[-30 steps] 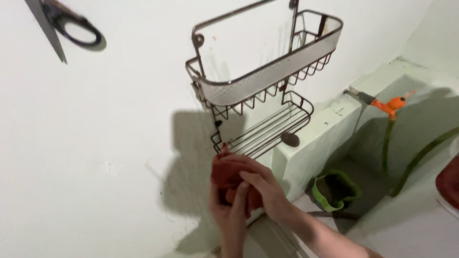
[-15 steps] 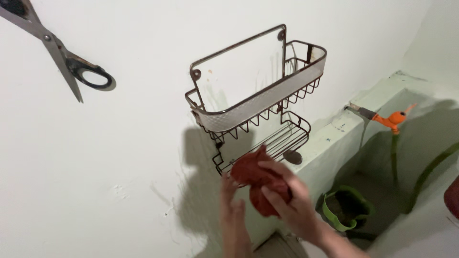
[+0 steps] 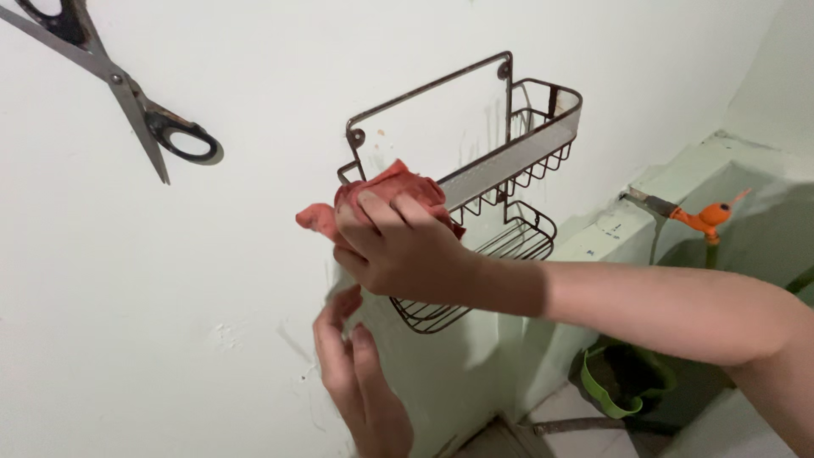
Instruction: The person wipes a wall-mounted metal bathroom rack with a red cloth, then places a soap dish, lotion, shampoo, and a toothbrush holder onto the rack.
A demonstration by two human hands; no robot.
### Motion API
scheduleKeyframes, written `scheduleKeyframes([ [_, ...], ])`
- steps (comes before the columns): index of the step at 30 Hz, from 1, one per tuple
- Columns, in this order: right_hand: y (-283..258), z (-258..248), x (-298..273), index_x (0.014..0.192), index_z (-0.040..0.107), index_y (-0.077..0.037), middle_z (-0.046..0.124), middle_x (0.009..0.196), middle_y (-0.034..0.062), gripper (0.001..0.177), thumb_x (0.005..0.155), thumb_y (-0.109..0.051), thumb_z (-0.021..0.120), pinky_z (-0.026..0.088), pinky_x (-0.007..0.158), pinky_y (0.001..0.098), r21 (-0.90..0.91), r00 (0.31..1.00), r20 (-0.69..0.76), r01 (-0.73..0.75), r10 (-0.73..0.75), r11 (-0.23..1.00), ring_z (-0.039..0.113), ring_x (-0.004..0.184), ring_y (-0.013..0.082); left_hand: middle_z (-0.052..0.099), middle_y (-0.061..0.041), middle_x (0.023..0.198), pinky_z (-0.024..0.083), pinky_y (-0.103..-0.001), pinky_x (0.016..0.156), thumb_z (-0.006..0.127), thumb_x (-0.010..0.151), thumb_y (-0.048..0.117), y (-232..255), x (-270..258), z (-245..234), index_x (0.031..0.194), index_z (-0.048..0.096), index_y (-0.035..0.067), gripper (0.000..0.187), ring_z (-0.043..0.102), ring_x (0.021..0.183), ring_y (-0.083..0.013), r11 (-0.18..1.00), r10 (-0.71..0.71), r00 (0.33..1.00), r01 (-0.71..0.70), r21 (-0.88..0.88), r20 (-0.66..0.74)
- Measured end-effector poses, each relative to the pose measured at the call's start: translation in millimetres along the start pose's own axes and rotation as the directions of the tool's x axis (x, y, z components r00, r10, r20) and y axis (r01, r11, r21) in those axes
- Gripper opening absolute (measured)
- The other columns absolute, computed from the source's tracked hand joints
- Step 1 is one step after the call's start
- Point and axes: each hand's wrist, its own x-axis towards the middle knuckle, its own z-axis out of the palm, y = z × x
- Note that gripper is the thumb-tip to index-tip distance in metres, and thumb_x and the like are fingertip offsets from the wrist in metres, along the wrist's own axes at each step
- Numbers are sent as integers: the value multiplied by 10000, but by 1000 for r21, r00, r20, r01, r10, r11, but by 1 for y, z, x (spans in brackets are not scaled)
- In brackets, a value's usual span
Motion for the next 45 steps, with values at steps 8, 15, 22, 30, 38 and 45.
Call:
scheduleKeyframes([
  [8,-5,-21,-44,1122,623,-177,619,1127,11,142,1099,-286,711,505,819,324,624,992,-126,74,6,778,628,967,160,549,-157,1425,392,-399,1089,493,952,117,8,-6,3,1413,491,-40,487,507,1336,-266,1000,10,995,-8,15,-95],
  [15,6,-65,-39,1231,603,-227,640,1201,-46,419,880,-223,831,461,954,411,676,927,-99,-204,362,708,640,1117,174,658,-142,1271,556,-356,942,474,1016,119,-47,-13,20,1369,543,-91,417,658,1125,-217,765,-270,962,237,-599,36],
  [22,-25,-63,-44,1354,618,-212,572,1381,79,408,997,-252,812,554,1182,447,889,747,168,-396,643,228,587,1343,315,618,-248,1135,494,-338,866,649,1069,92,-70,-6,18,1265,649,-140,304,581,1016,-253,955,-162,974,195,-225,158],
  [30,-5,-27,-44,1307,678,-319,632,1231,14,410,932,-291,841,609,961,320,530,823,-172,-387,542,755,596,1161,168,582,-165,1460,360,-461,1245,455,1111,302,18,67,32,1396,594,10,431,506,1420,-346,851,471,882,-448,273,-19],
  [38,34,-24,-83,1208,718,-277,689,1123,22,378,869,-192,863,604,690,295,472,714,-81,-586,695,658,668,841,145,683,-112,1215,106,-684,1192,534,1038,235,16,92,60,1266,683,84,312,563,1293,-333,598,518,786,-615,514,338],
  [45,78,-11,-140,1196,720,-231,675,1107,67,461,759,-145,844,638,797,347,327,502,-93,-800,860,503,722,961,252,612,-17,936,127,-726,1182,621,1026,295,6,95,64,992,707,135,185,593,1018,-254,564,443,839,-534,630,315],
])
